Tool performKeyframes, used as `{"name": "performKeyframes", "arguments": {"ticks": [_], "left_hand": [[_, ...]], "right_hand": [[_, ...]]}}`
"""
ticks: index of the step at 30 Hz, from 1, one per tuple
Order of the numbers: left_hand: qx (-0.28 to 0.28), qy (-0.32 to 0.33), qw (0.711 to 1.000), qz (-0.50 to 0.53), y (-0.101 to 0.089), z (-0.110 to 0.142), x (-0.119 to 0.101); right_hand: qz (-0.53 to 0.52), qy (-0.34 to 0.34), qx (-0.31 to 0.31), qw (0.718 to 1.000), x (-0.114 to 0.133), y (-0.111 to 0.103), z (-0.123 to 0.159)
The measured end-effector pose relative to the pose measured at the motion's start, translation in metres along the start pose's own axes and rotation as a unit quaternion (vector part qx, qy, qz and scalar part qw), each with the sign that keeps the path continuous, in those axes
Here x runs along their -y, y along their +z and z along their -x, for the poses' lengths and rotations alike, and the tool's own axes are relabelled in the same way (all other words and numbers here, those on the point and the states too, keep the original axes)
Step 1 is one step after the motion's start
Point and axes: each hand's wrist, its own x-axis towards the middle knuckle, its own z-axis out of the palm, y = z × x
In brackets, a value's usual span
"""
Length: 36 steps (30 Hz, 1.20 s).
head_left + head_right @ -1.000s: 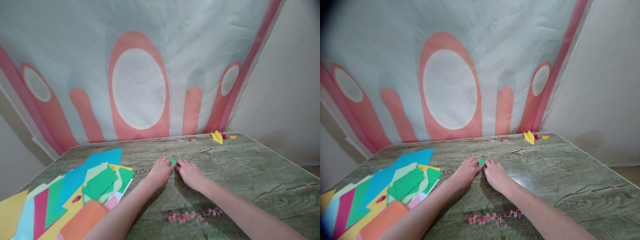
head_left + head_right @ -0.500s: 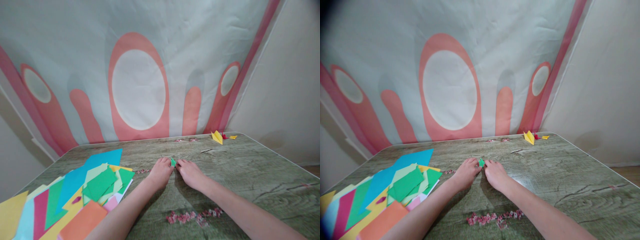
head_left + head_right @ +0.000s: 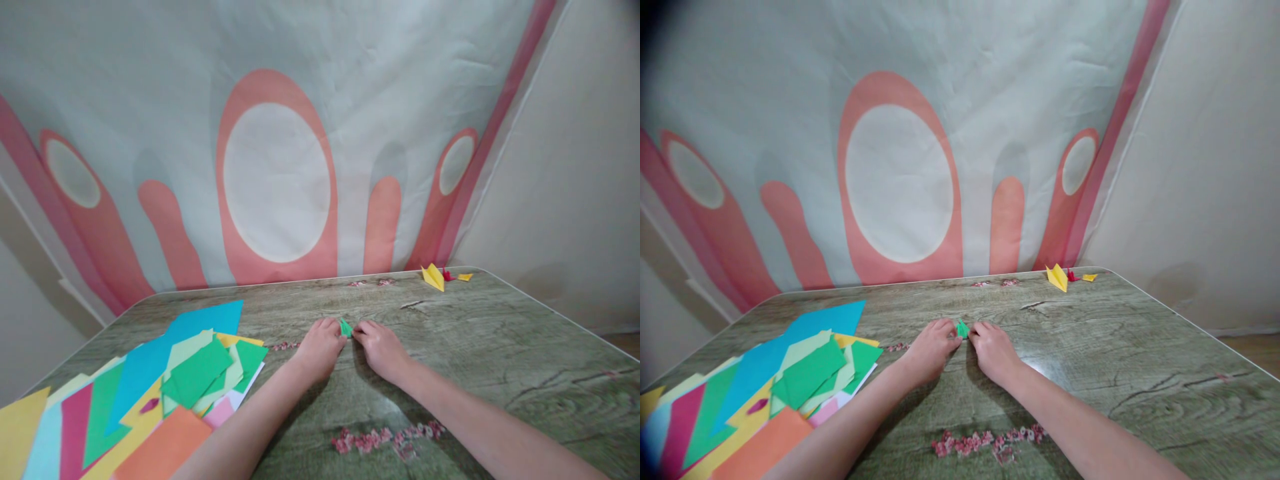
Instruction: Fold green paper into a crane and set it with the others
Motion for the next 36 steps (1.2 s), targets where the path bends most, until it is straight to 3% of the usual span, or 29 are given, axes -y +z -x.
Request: {"name": "performKeyframes", "arguments": {"ticks": [5,13,24,36], "left_hand": [[-0.011,0.001,1.0,0.007,0.003,0.0,0.001],[-0.009,-0.003,1.0,0.009,0.004,-0.002,0.001],[0.006,0.004,1.0,-0.01,0.0,-0.002,-0.002],[-0.018,-0.019,1.0,0.0,0.009,-0.002,-0.003]], "right_hand": [[-0.015,-0.012,-0.034,0.999,0.002,0.003,-0.001],[0.024,-0.018,0.021,0.999,0.007,-0.001,-0.011],[0.036,-0.006,0.027,0.999,0.003,-0.001,-0.022],[-0.073,0.046,-0.065,0.994,-0.007,0.011,-0.015]]}}
